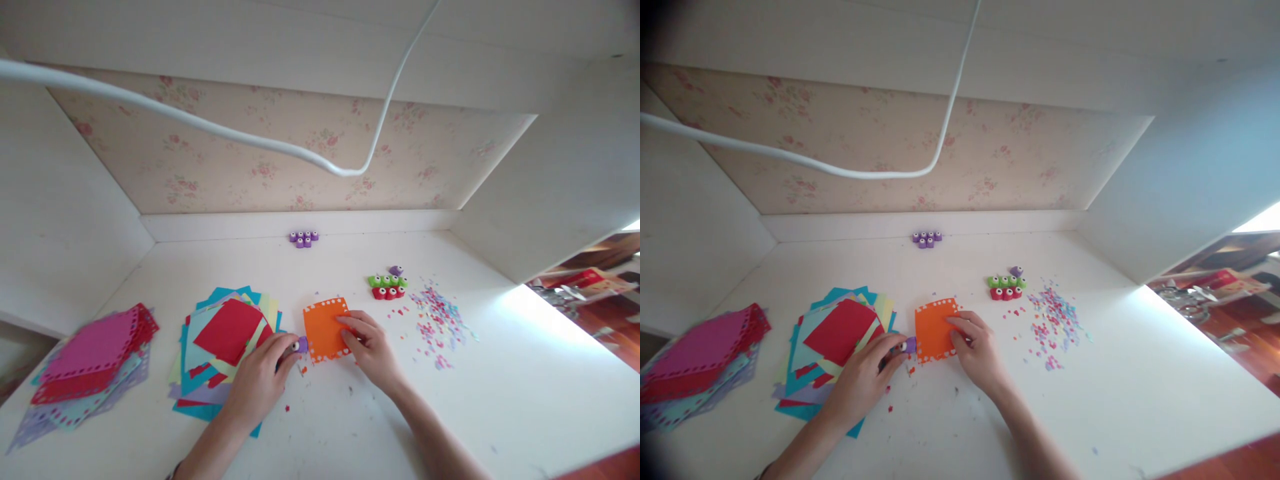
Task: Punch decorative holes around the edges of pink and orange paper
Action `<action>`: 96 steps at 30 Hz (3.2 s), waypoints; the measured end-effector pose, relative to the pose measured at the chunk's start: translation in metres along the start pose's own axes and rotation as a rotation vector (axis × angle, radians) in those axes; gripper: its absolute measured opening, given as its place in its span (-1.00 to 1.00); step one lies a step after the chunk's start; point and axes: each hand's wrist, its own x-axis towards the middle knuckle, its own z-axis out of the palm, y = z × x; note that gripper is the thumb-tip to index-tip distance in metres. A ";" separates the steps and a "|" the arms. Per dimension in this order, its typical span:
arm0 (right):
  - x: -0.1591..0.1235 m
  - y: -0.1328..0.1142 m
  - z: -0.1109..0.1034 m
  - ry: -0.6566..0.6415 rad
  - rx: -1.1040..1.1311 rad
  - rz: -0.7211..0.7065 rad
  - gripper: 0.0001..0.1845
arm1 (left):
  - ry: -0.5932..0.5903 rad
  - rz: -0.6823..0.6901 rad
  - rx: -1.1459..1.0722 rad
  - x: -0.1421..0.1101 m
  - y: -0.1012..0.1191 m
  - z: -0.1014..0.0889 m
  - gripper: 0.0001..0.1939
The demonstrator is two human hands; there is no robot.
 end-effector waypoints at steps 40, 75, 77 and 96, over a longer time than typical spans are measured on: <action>-0.004 0.006 0.000 -0.257 -0.509 -0.355 -0.59 | -0.087 0.027 0.052 0.000 -0.002 0.000 -0.71; -0.006 0.000 0.001 -0.235 -0.475 -0.367 -0.70 | -0.210 -0.167 -0.190 0.038 0.024 -0.008 -0.76; -0.006 0.000 0.000 -0.234 -0.468 -0.368 -0.71 | -0.216 -0.226 -0.215 0.040 0.022 -0.003 -0.79; -0.011 0.003 0.002 -0.182 -0.466 -0.367 -0.70 | -0.226 -0.363 -0.383 0.030 0.007 -0.015 -0.71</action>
